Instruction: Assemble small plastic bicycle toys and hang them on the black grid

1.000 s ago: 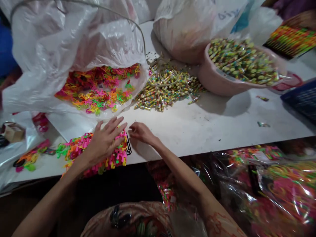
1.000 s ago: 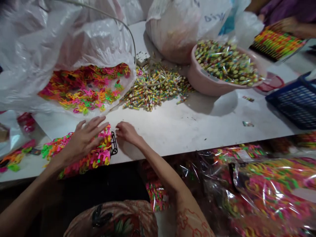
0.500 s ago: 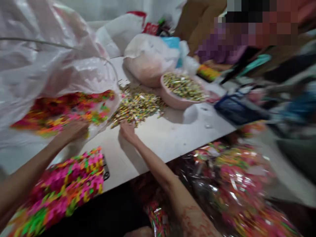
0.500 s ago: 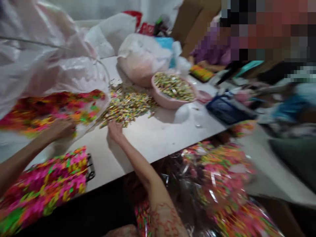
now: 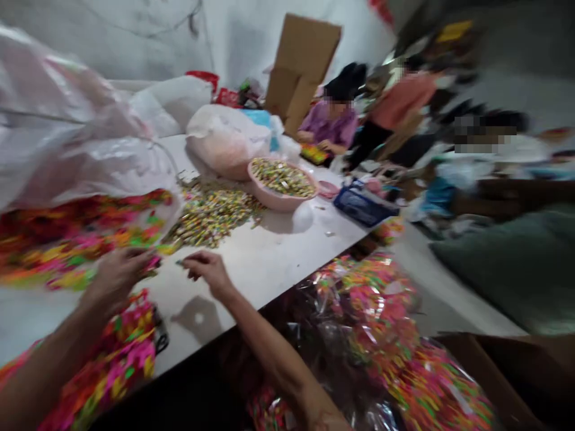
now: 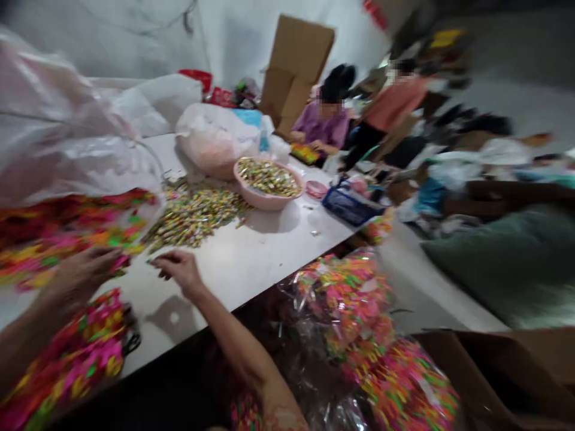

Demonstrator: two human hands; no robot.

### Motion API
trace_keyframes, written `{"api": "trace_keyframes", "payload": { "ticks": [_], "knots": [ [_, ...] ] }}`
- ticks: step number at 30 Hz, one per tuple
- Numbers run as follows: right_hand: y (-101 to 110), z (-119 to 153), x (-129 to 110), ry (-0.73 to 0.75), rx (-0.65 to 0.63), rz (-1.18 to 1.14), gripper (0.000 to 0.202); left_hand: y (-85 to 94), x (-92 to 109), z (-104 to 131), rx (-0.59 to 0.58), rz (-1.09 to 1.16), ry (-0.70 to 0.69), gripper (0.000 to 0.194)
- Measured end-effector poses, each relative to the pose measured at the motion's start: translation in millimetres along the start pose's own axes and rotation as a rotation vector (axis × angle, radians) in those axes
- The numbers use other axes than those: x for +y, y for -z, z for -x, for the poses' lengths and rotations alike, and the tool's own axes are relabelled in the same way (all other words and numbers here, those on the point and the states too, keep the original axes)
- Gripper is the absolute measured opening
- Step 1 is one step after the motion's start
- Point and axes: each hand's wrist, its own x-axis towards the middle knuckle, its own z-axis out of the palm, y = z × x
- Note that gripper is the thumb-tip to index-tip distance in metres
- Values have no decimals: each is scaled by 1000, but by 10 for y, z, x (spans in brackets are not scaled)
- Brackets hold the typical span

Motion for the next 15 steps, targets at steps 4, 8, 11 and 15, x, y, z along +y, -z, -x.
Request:
{"api": "trace_keyframes", "payload": {
  "ticks": [4,8,11,15],
  "knots": [
    [-30,153,-133,4,22,-232,24,-411,1,294,104,220,139,30],
    [-37,258,-133,-35,-22,-293,25,-422,-120,448,156,324,157,30],
    [-41,336,-91,-58,-56,-295,27,-406,-196,524,183,384,109,32],
    [-28,399,-61,-78,-75,-329,27,-449,-250,561,179,422,105,35]
  ]
}}
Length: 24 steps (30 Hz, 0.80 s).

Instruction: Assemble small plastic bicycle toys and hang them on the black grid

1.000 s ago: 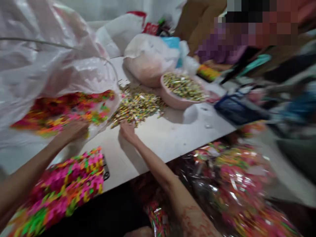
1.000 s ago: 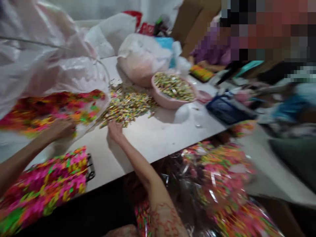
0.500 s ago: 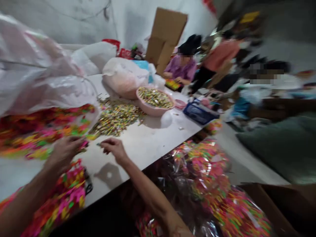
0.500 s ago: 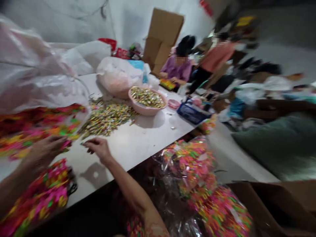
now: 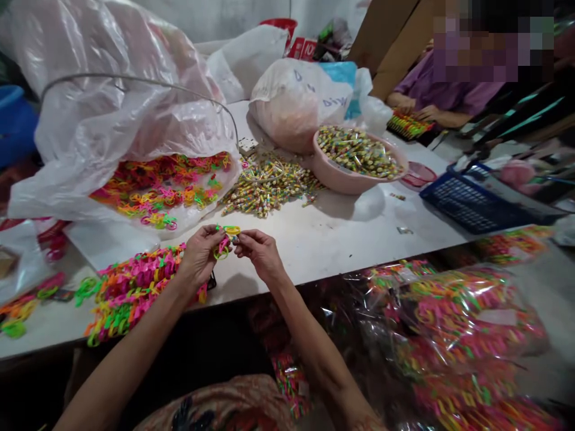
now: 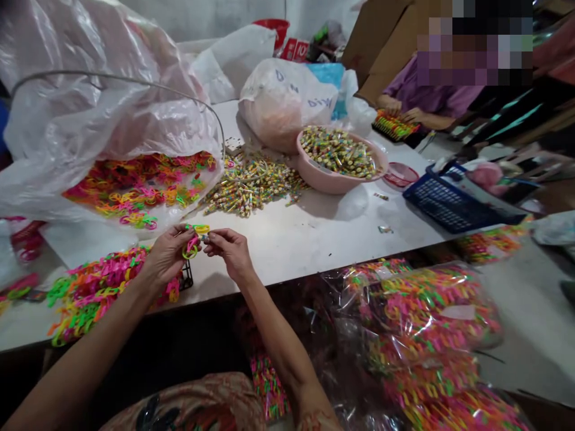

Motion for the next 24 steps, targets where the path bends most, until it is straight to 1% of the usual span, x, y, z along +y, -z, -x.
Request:
{"api": "trace_keyframes", "payload": {
  "ticks": [4,6,9,13,16,18,19,22,24],
  "knots": [
    [22,40,4,-9,-34,-17,26,-24,-63,23,1,-10,10,37],
    [26,62,16,-4,-34,-17,25,-30,-103,31,29,14,-14,36],
    [10,108,49,38,7,3,23,-38,-170,41,92,76,-86,37],
    [-55,192,100,112,53,70,22,-54,-246,45,115,79,-147,41],
    [-99,235,131,170,124,103,22,-80,-282,41,145,66,-227,39],
    [-95,236,136,185,161,82,22,-101,-291,38,155,67,-272,37],
    [-81,231,130,176,154,64,24,-109,-290,38,143,67,-264,37],
    [-18,222,97,131,78,41,27,-122,-286,47,69,54,-151,38],
    [-2,245,85,145,66,79,26,-119,-300,58,45,41,-129,37]
  ]
}}
